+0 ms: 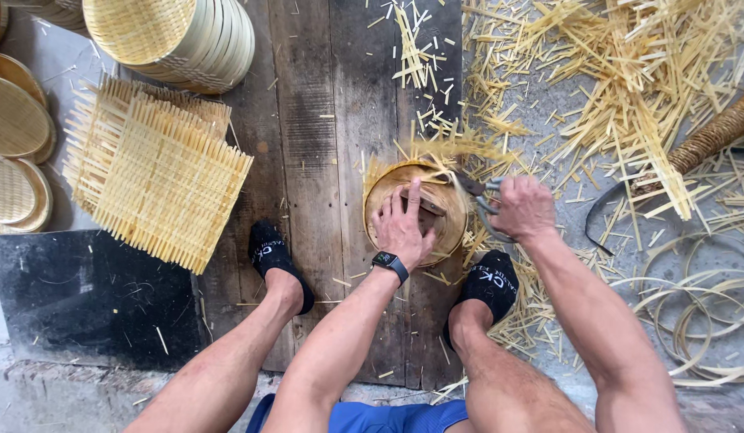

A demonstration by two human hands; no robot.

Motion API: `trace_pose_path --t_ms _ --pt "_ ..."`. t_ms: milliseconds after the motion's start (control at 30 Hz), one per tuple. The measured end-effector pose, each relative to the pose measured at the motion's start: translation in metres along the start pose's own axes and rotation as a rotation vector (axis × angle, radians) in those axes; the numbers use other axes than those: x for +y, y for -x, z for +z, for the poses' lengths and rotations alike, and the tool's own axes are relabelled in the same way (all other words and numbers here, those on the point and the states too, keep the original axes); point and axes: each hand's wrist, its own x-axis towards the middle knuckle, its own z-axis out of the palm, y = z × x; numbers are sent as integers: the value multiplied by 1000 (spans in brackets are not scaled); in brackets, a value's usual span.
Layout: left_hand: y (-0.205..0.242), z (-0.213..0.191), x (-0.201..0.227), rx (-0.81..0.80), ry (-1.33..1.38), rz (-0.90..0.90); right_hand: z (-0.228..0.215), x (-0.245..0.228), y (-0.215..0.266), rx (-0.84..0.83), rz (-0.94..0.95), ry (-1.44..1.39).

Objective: The person trims the edges of a round bamboo base using scissors, fits a circular bamboo rim onto a woven square mat, and secures the rim by weaving thin bamboo strips around it.

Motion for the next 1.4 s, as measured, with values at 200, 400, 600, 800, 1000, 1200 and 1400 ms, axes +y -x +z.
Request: trace_pose_path --t_ms 200,400,600,800,1000,1200,1400 --pt "-2 -11 -11 -59 -25 168 8 29 15 -124 -32 -17" --pt "-10 -25 -18 -225 -199 259 11 -2 -9 -156 -20 52" --pt "-2 -8 14 -102 78 -109 -3 25 10 -120 -52 -18" --pt "-2 -9 6 -204 53 37 -10 -10 -2 148 -48 42" --pt "-8 -14 -5 -228 -11 222 2 25 13 -84 -53 -41" --pt "-16 -27 -7 -379 -52 351 0 5 1 64 -77 65" --pt "-18 -24 -12 -342 -31 467 -8 25 6 -206 -57 14"
